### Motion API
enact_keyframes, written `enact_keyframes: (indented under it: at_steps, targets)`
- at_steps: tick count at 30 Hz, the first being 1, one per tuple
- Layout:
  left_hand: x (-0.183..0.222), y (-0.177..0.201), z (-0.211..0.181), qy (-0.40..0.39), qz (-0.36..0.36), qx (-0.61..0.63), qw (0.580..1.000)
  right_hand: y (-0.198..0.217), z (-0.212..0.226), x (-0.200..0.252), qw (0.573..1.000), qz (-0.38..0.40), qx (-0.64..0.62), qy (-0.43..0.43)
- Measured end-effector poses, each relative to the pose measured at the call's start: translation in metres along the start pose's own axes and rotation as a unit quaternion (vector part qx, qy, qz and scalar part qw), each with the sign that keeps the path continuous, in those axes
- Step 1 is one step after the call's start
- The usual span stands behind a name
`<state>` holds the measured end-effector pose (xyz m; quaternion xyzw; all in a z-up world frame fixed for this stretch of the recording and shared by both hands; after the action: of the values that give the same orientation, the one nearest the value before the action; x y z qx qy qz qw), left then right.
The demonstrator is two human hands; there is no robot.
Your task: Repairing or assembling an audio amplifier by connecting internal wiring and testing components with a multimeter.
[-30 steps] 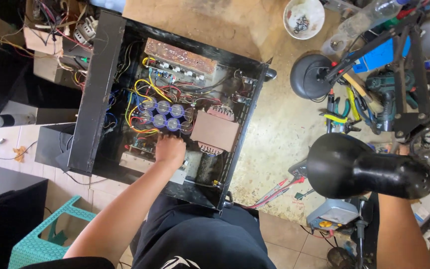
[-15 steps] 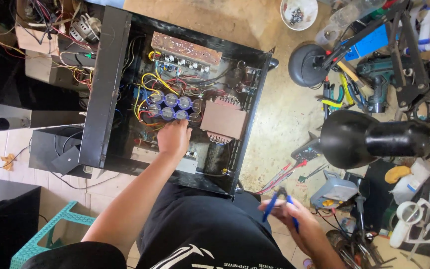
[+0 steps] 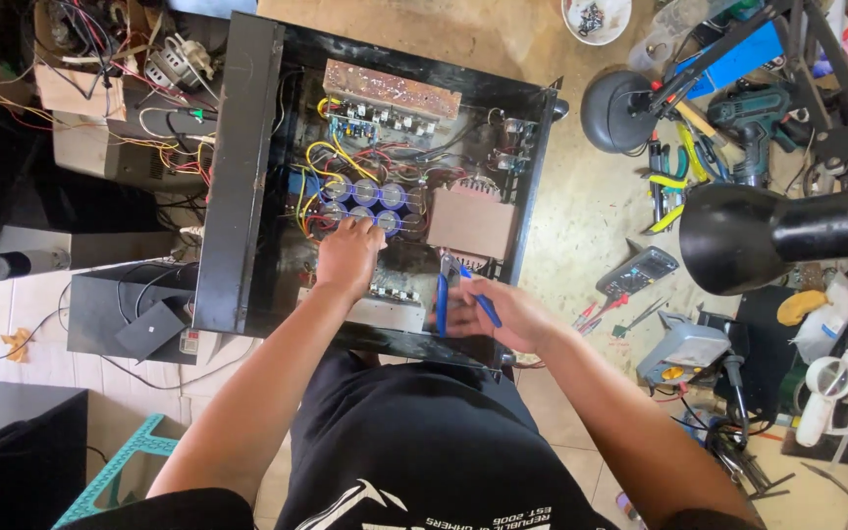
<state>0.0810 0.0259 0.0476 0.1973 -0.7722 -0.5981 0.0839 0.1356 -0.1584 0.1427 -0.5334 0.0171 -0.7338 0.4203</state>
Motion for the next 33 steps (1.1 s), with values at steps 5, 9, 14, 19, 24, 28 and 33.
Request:
enact_keyframes:
  at_steps: [5, 9, 14, 19, 24, 28, 33]
  targets:
    - [0.001, -0.008, 0.005, -0.022, -0.031, -0.011, 0.999, 0.002, 0.015, -0.023, 0.982, -0.07, 0.153, 0.081]
    - [-0.011, -0.006, -0.013, -0.08, -0.049, 0.006, 0.996, 0.042, -0.003, -0.042, 0.841, -0.243, 0.48, 0.061]
    - [-0.022, -0.009, -0.022, -0.176, -0.126, 0.056, 0.975, 0.013, -0.005, -0.07, 0.623, -0.292, 0.719, 0.098]
    - [-0.028, -0.018, -0.024, -0.263, -0.124, 0.045, 0.956, -0.003, -0.02, -0.099, 0.543, -0.267, 0.796, 0.003]
    - [-0.035, -0.011, -0.021, -0.293, -0.088, 0.032, 0.952, 0.007, -0.034, -0.142, 0.528, -0.3, 0.794, -0.014]
    - [-0.039, -0.02, -0.016, -0.305, -0.071, 0.056, 0.948, 0.008, -0.039, -0.159, 0.516, -0.326, 0.79, -0.05]
    - [-0.045, -0.037, -0.011, -0.284, -0.054, 0.093, 0.953, 0.008, -0.039, -0.165, 0.495, -0.354, 0.793, -0.04]
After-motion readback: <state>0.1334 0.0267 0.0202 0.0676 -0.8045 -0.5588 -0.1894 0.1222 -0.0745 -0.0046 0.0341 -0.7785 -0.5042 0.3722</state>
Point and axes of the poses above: each hand's wrist, its own x-axis away from the middle knuckle, its own y-axis out of the back of the hand, z = x × y, the point moved 10 cm from there along -x, towards the middle knuckle, and after that the axes turned 7 degrees about -z, right-handed, at the moved point
